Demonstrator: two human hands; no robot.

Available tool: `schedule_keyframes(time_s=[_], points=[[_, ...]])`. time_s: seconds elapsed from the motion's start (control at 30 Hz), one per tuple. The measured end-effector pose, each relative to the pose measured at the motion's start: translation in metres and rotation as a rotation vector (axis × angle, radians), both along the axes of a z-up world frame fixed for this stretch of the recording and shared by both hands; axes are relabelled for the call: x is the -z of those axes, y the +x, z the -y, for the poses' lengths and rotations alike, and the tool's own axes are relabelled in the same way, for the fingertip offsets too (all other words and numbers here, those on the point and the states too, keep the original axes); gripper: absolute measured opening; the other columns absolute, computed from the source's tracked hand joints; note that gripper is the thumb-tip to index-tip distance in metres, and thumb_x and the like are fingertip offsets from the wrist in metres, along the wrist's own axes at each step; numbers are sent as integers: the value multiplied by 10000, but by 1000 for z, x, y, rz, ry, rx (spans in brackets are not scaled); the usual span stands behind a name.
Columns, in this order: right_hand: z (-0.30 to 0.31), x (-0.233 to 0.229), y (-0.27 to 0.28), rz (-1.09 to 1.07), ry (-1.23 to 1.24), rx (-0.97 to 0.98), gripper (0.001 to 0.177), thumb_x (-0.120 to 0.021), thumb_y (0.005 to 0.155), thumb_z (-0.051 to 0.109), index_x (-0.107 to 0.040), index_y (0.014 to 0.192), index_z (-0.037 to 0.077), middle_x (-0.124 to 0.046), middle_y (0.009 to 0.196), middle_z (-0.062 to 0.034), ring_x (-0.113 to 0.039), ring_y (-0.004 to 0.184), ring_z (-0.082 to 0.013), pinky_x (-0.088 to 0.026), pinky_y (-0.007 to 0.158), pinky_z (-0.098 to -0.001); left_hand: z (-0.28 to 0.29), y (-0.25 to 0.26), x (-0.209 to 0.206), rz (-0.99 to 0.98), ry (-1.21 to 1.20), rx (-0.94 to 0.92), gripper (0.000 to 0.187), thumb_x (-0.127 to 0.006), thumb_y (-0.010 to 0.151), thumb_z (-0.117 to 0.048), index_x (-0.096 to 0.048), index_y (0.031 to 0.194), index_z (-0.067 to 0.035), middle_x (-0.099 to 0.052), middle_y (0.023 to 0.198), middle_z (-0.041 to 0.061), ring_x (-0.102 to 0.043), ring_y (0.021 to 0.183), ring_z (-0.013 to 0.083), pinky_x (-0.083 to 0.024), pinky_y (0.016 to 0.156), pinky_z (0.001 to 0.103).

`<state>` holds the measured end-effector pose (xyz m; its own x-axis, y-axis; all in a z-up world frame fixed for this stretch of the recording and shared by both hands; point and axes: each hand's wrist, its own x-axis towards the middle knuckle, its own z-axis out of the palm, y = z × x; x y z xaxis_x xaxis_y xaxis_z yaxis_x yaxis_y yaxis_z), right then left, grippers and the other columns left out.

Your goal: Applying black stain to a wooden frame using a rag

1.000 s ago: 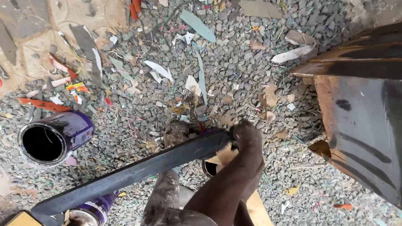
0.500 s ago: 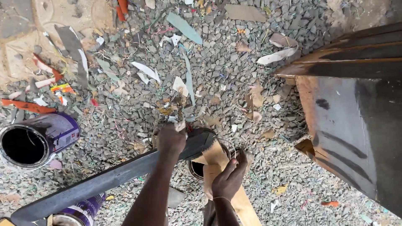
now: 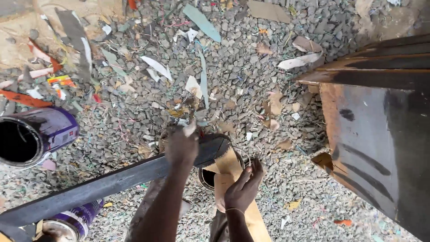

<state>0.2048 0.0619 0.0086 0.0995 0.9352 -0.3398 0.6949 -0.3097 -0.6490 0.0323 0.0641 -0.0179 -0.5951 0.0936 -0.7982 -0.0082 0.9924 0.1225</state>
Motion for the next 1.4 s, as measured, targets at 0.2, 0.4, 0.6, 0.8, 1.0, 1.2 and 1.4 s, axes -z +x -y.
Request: schedule_keyframes(time_s=[0.2, 0.4, 0.6, 0.8, 1.0, 1.2, 1.4], points=[[1, -2, -1, -31, 8, 30, 670, -282, 1031, 531, -449, 1413, 7, -564, 1427, -252, -583, 1303, -402, -517, 1027, -483, 49, 50, 14, -614, 669, -34, 206, -707, 920, -53, -667, 1118, -17, -689, 1078, 150, -688, 937, 278, -608, 749, 366], [4, 2, 0, -24, 74, -47, 659, -269, 1050, 527, -460, 1385, -7, -579, 1371, -234, -626, 1216, -378, -523, 952, -454, 52, 91, 21, -203, 835, 964, 586, -773, 718, -172, -624, 1280, -95, -521, 1188, 109, -579, 1002, 248, -542, 821, 346], [7, 8, -2, -14, 77, -7, 705, -262, 1031, 584, -461, 1393, 13, -591, 1370, -241, -640, 1213, -380, -541, 939, -463, 62, 110, 66, -332, 775, 937, 580, -776, 799, -161, -599, 1348, -96, -469, 1343, 182, -569, 1113, 311, -553, 884, 390], [6, 6, -8, -28, 38, -2, 707, -290, 1012, 594, -451, 1400, 26, -579, 1403, -227, -635, 1226, -375, -540, 943, -476, 90, 42, 50, 19, 1358, 582, 359, -607, 958, -376, -660, 1181, -100, -576, 1235, 84, -581, 1122, 207, -560, 950, 324], [0, 5, -4, 45, -2, -237, 547, -368, 1064, 416, -388, 1433, 13, -558, 1385, -235, -580, 1252, -419, -498, 976, -505, 199, -95, -30, -613, 247, 42, 427, -715, 932, -149, -561, 1327, -104, -622, 1175, 185, -646, 994, 447, -477, 753, 541], [-1, -32, -130, -195, 103, -503, 569, -437, 1056, 397, -379, 1451, -8, -572, 1347, -254, -631, 1185, -364, -556, 944, -443, 238, -221, -65, -257, -48, -14, 839, -666, 940, -269, -214, 1632, -120, -683, 1094, 325, -625, 1033, 581, -423, 907, 686], [40, -23, -243, -244, -252, -732, 662, -390, 983, 551, -353, 1455, 89, -588, 1384, -181, -646, 1196, -340, -611, 900, -457, 382, -282, 31, -658, 50, -965, 633, -721, 936, -375, -447, 1393, -33, -659, 1235, 165, -694, 1039, 265, -603, 827, 380]])
